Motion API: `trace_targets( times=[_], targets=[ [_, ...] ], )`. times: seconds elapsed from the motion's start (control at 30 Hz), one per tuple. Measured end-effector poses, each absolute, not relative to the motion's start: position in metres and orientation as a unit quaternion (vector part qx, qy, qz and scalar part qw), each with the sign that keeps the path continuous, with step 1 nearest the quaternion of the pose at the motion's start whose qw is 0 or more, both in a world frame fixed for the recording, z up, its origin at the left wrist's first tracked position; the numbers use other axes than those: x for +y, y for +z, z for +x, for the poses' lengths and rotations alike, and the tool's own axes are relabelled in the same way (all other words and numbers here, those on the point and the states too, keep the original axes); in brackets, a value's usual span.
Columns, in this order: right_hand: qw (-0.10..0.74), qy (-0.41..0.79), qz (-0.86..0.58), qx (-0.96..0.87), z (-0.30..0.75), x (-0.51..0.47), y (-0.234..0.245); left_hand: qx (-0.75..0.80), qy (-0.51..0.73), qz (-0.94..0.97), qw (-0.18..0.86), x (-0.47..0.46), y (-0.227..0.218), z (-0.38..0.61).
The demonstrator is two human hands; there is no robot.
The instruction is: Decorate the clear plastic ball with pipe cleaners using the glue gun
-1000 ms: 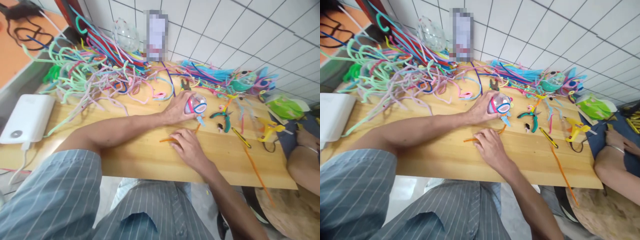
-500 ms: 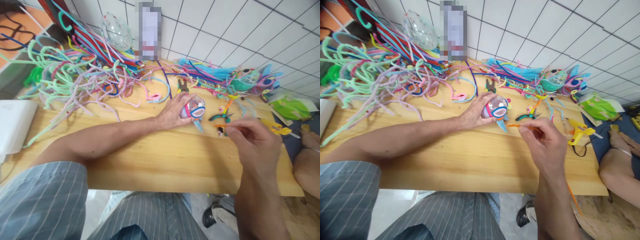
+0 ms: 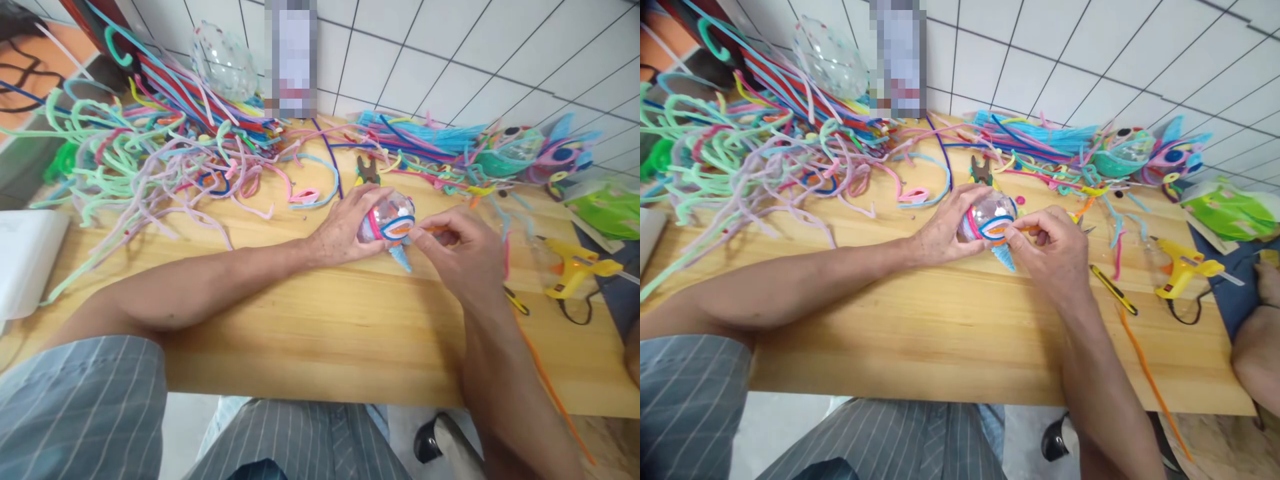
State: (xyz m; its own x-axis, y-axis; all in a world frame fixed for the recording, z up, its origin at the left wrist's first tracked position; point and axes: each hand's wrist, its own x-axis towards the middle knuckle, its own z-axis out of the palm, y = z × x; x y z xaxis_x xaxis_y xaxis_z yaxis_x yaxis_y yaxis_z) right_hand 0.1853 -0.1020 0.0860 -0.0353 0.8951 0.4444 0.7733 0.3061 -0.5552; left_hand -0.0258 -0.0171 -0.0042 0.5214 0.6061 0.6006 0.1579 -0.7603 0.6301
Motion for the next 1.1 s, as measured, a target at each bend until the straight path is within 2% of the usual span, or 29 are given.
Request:
trace_targets(
  times=[1.1],
  targets=[
    [0.367, 0.037, -0.59, -0.718, 0.1801, -0.1001, 0.0801, 0.213, 0.436, 0.83, 0.276, -0.0174, -0.0005, -0.0282]
  ],
)
